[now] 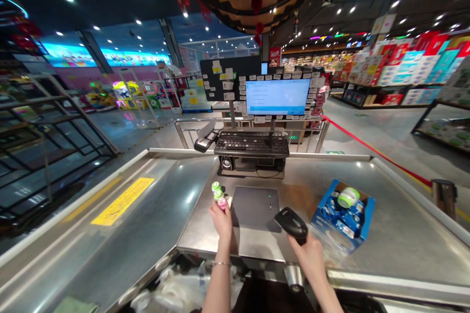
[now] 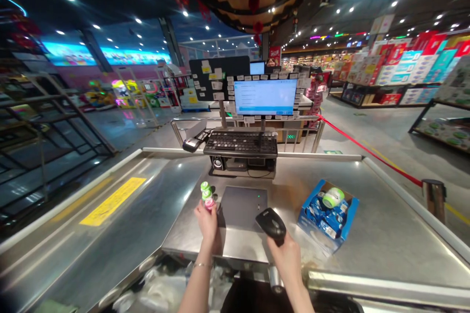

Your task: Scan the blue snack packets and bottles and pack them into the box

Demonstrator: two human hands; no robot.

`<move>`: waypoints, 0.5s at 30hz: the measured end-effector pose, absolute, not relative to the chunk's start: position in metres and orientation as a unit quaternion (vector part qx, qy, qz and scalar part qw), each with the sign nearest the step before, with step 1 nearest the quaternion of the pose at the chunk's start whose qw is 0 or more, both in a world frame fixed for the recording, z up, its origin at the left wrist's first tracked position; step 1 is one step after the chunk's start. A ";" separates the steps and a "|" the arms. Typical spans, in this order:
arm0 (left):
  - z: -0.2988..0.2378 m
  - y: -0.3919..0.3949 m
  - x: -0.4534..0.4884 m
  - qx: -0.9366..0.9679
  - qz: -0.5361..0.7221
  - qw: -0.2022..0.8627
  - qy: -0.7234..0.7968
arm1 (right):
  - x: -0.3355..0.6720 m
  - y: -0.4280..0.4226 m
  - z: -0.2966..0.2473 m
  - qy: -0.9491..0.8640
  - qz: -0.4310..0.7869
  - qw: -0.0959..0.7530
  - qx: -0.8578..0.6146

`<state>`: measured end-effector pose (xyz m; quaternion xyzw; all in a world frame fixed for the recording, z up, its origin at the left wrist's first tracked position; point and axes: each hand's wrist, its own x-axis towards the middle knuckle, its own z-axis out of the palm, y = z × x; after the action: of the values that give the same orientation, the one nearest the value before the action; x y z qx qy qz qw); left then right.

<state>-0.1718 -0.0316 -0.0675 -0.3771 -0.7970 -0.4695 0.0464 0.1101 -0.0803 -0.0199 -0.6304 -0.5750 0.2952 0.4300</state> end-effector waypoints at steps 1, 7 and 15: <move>-0.060 -0.030 -0.165 -0.376 -0.472 0.059 -0.795 | 0.113 -0.079 -0.020 -0.571 0.295 0.433 -0.632; -0.021 -0.011 -0.065 -0.528 -0.495 -0.002 -0.690 | 0.134 -0.071 -0.011 -0.512 0.297 0.497 -0.635; -0.007 0.010 0.067 -0.665 -0.434 -0.222 -0.566 | 0.186 -0.065 0.002 -0.410 0.288 0.568 -0.653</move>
<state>0.0673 0.0099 -0.0066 -0.6645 -0.5663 -0.4344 -0.2215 0.1863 -0.0654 0.0016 -0.6528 -0.4104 0.2879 0.5679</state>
